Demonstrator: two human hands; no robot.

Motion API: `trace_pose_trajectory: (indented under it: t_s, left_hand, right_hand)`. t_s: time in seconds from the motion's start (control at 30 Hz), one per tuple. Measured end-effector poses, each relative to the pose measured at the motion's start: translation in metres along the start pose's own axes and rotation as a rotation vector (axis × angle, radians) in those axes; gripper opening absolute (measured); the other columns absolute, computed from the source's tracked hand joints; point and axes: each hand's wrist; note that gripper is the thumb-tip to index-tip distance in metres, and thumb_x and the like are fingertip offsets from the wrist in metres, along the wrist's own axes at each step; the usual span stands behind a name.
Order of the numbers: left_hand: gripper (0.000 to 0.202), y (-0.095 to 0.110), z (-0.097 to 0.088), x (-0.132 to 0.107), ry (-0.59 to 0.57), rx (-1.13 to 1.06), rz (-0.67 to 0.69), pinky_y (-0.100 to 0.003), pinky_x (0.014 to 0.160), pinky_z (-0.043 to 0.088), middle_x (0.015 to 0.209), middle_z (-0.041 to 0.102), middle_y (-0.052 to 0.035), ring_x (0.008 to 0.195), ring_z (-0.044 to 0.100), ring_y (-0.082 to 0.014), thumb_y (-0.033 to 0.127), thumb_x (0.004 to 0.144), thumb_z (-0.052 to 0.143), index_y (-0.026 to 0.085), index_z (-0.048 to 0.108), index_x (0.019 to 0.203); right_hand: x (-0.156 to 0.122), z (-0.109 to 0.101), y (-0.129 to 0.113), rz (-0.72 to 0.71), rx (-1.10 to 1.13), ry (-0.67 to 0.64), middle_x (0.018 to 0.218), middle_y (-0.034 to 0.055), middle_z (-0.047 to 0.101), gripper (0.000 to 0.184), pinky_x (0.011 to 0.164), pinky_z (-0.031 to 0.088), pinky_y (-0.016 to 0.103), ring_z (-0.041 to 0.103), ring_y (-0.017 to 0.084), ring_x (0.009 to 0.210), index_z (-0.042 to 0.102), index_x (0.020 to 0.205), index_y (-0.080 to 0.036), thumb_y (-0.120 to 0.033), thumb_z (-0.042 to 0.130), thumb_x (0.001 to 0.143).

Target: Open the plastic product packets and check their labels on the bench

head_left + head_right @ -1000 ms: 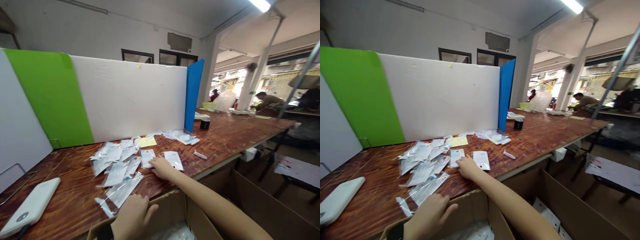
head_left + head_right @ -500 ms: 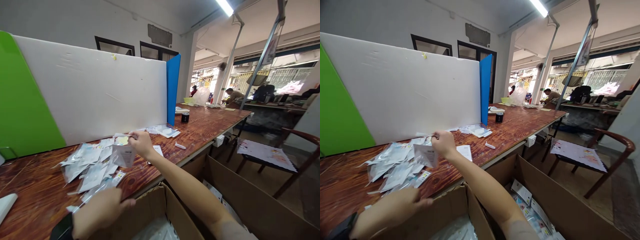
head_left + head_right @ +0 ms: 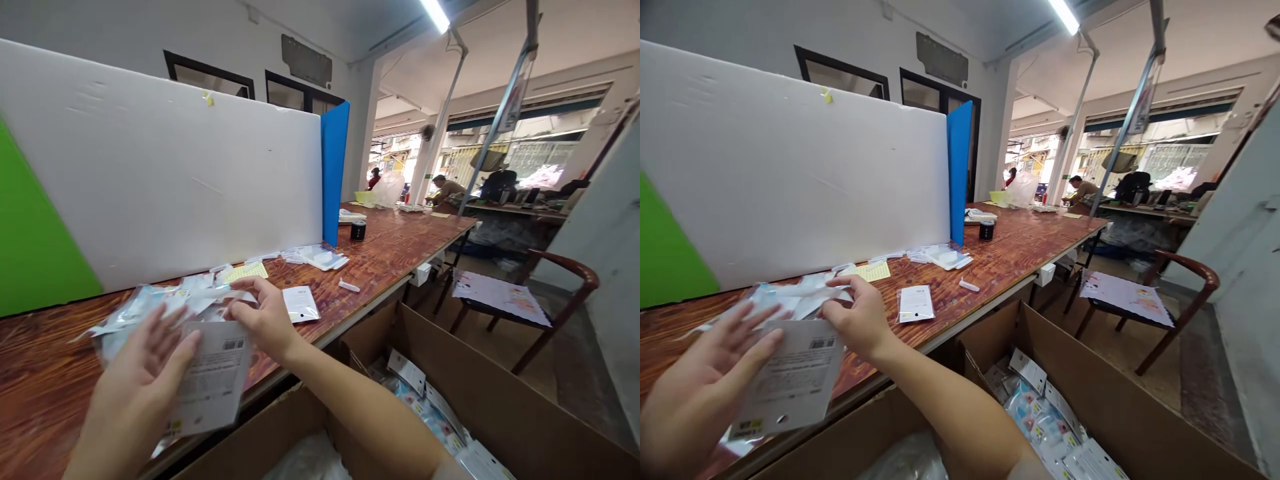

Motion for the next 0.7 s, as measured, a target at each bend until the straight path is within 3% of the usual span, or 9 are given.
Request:
trace_pose_trajectory:
  t_s: [0.03, 0.1, 0.17, 0.23, 0.3, 0.4, 0.53, 0.7]
  left_hand:
    - [0.059, 0.003, -0.001, 0.002, -0.066, -0.156, -0.126, -0.043, 0.076, 0.056, 0.118, 0.066, -0.0100, 0.103, 0.063, -0.0346, 0.051, 0.082, 0.057, 0.024, 0.044, 0.132]
    - [0.054, 0.006, -0.002, 0.002, -0.123, -0.437, -0.298, -0.032, 0.057, 0.056, 0.091, 0.074, -0.0068, 0.078, 0.070, -0.0287, 0.050, 0.070, 0.071, 0.019, 0.060, 0.112]
    - [0.046, 0.007, -0.001, 0.000, -0.079, -0.602, -0.333, -0.028, 0.054, 0.055, 0.077, 0.074, -0.0044, 0.066, 0.069, -0.0231, 0.044, 0.063, 0.079, 0.016, 0.066, 0.097]
    - [0.039, 0.006, -0.001, 0.000, -0.025, -0.684, -0.310, -0.026, 0.056, 0.054, 0.073, 0.073, -0.0038, 0.063, 0.067, -0.0192, 0.038, 0.062, 0.081, 0.014, 0.068, 0.090]
    - [0.037, 0.005, 0.000, 0.001, 0.013, -0.752, -0.288, -0.024, 0.055, 0.054, 0.073, 0.073, -0.0041, 0.061, 0.066, -0.0170, 0.036, 0.061, 0.082, 0.013, 0.070, 0.088]
    - [0.033, 0.003, 0.002, 0.004, 0.095, -0.813, -0.244, -0.022, 0.055, 0.053, 0.073, 0.074, -0.0035, 0.060, 0.064, -0.0145, 0.033, 0.057, 0.084, 0.014, 0.072, 0.082]
    - [0.029, 0.004, 0.000, 0.004, 0.227, -0.874, -0.219, -0.017, 0.053, 0.050, 0.067, 0.074, -0.0023, 0.059, 0.063, -0.0123, 0.029, 0.049, 0.088, 0.016, 0.073, 0.070]
    - [0.022, 0.002, -0.005, 0.005, 0.224, -0.884, -0.238, -0.020, 0.061, 0.052, 0.072, 0.076, -0.0044, 0.066, 0.066, -0.0147, 0.029, 0.054, 0.085, 0.016, 0.073, 0.067]
  right_hand:
    - [-0.002, 0.001, -0.001, 0.000, 0.007, -0.008, 0.074, -0.0005, 0.063, 0.028, 0.058, 0.052, 0.028, 0.063, 0.015, 0.060, 0.056, 0.097, -0.019, -0.021, 0.058, 0.069]
    - [-0.006, 0.000, -0.005, -0.019, 0.012, 0.000, 0.092, 0.0044, 0.063, 0.039, 0.065, 0.054, 0.032, 0.065, 0.018, 0.072, 0.052, 0.109, -0.020, -0.026, 0.061, 0.072]
    - [-0.011, -0.001, -0.010, -0.119, -0.062, 0.023, 0.115, 0.0090, 0.055, 0.047, 0.082, 0.052, 0.038, 0.062, 0.023, 0.099, 0.048, 0.117, -0.022, -0.029, 0.065, 0.074]
    - [-0.015, -0.003, -0.015, -0.326, -0.292, -0.005, 0.127, 0.0108, 0.048, 0.039, 0.100, 0.042, 0.043, 0.048, 0.026, 0.122, 0.053, 0.112, -0.023, -0.027, 0.065, 0.075]
    - [-0.018, -0.004, -0.018, -0.416, -0.471, -0.106, 0.134, 0.0119, 0.044, 0.027, 0.106, 0.035, 0.046, 0.039, 0.028, 0.130, 0.060, 0.102, -0.022, -0.023, 0.066, 0.076]
    - [-0.022, -0.002, -0.016, -0.377, -0.551, -0.221, 0.142, 0.0137, 0.038, 0.015, 0.105, 0.037, 0.046, 0.037, 0.030, 0.133, 0.064, 0.092, -0.020, -0.021, 0.066, 0.077]
    - [-0.024, 0.002, -0.010, -0.392, -0.569, -0.277, 0.146, 0.0151, 0.036, 0.006, 0.104, 0.038, 0.048, 0.037, 0.032, 0.134, 0.067, 0.085, -0.019, -0.020, 0.063, 0.080]
    - [-0.024, 0.004, -0.004, -0.500, -0.673, -0.284, 0.146, 0.0176, 0.036, 0.011, 0.102, 0.037, 0.056, 0.036, 0.035, 0.134, 0.070, 0.091, -0.019, -0.021, 0.062, 0.083]
Point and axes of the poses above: each hand's wrist, its own x-axis towards the middle knuckle, its own z-axis out of the palm, y = z × x
